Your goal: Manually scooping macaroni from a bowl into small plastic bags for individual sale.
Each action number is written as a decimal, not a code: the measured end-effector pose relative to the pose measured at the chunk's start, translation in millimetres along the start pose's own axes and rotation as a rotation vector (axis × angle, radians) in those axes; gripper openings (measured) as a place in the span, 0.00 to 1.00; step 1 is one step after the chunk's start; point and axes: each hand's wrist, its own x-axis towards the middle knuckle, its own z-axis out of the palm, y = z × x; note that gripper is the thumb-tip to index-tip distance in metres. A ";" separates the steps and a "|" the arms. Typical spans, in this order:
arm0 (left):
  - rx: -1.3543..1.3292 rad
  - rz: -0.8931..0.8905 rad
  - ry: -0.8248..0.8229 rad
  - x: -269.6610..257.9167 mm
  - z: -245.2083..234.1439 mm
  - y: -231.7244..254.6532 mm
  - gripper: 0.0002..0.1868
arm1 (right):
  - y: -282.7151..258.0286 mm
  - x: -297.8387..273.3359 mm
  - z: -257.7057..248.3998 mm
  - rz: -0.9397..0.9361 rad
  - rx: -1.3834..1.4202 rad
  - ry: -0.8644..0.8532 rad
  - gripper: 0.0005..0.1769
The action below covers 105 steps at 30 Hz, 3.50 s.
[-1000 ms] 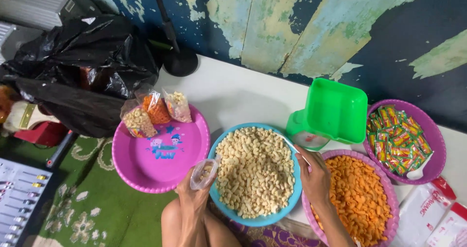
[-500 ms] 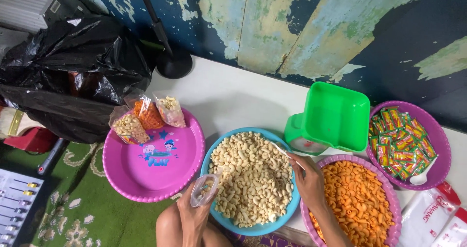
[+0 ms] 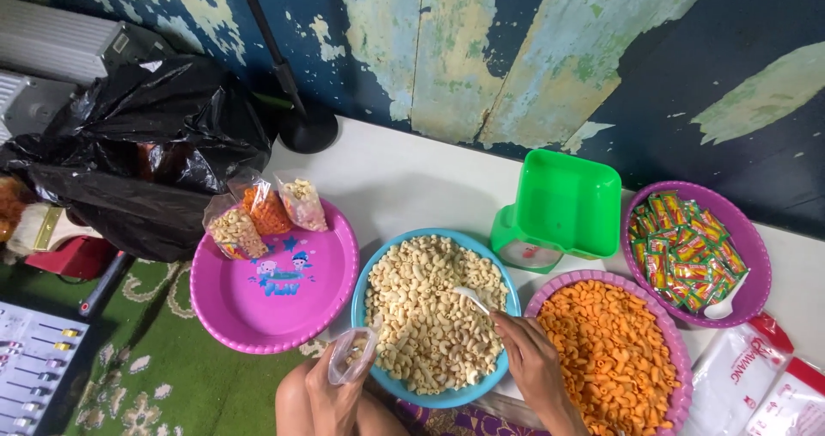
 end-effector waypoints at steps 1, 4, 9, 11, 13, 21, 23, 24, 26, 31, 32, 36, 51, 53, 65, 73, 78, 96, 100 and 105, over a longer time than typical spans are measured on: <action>0.000 0.002 0.003 -5.3 30.3 -30.8 0.28 | 3.7 1.4 -0.1 -0.002 0.000 0.003 0.25; -0.234 -0.099 0.069 -16.5 99.4 -95.5 0.07 | 5.3 14.0 -3.4 0.057 0.025 0.093 0.22; -0.672 -0.117 -0.006 -26.7 148.0 -130.1 0.21 | -5.4 64.1 -22.0 0.112 -0.025 0.164 0.19; -0.664 -0.107 -0.003 -21.6 143.3 -122.5 0.20 | -3.8 71.4 -18.1 0.143 -0.005 0.132 0.18; -0.658 -0.094 -0.002 -16.0 143.4 -118.3 0.19 | 1.6 70.7 -10.2 0.175 0.012 0.104 0.17; -0.666 -0.118 -0.041 -9.9 146.6 -110.3 0.18 | 8.1 23.1 13.5 0.235 -0.034 0.026 0.26; -0.625 -0.125 -0.034 -12.9 148.1 -114.1 0.18 | -1.7 17.8 9.9 0.194 -0.057 0.050 0.25; -0.590 -0.124 -0.033 -13.5 149.9 -114.9 0.18 | -6.0 14.6 6.7 0.156 -0.088 0.080 0.23; -0.621 -0.141 -0.040 -18.3 145.6 -113.9 0.19 | -16.5 10.5 -0.2 0.098 -0.101 0.092 0.24; -0.702 -0.194 -0.042 -20.6 122.4 -100.3 0.18 | -20.1 9.0 -11.6 0.003 -0.109 0.112 0.25; -0.688 -0.169 -0.027 -25.0 125.4 -106.2 0.19 | -13.0 5.6 -11.1 0.042 -0.144 0.145 0.25; -0.691 -0.206 -0.037 -32.1 122.1 -111.0 0.20 | -7.4 21.3 -19.3 0.203 -0.163 0.197 0.21; -0.692 -0.154 -0.048 -41.8 115.7 -104.3 0.15 | -12.3 -36.4 14.8 0.256 -0.055 0.244 0.19; -0.700 -0.141 -0.050 -41.6 109.0 -99.0 0.16 | -22.3 -39.8 16.1 0.213 -0.075 0.249 0.20; -0.182 -0.090 -0.093 -15.2 44.2 -89.5 0.18 | -51.1 36.8 -9.0 0.092 0.107 0.168 0.21; -0.559 -0.528 -0.176 18.2 31.7 -91.8 0.20 | -62.9 138.1 8.5 -0.167 0.137 0.015 0.16; -0.569 -0.448 -0.162 20.4 63.6 -136.6 0.18 | -68.2 182.4 18.6 -0.168 0.147 -0.134 0.14; -0.412 -0.316 -0.177 17.5 62.7 -140.8 0.20 | -70.6 184.2 28.6 -0.153 0.127 -0.314 0.13; -0.446 -0.272 -0.175 17.0 46.9 -124.3 0.16 | -77.2 165.8 11.7 -0.205 0.087 -0.260 0.12; -0.472 -0.241 -0.158 14.2 32.9 -105.3 0.16 | -65.4 124.6 1.6 -0.206 0.031 -0.188 0.15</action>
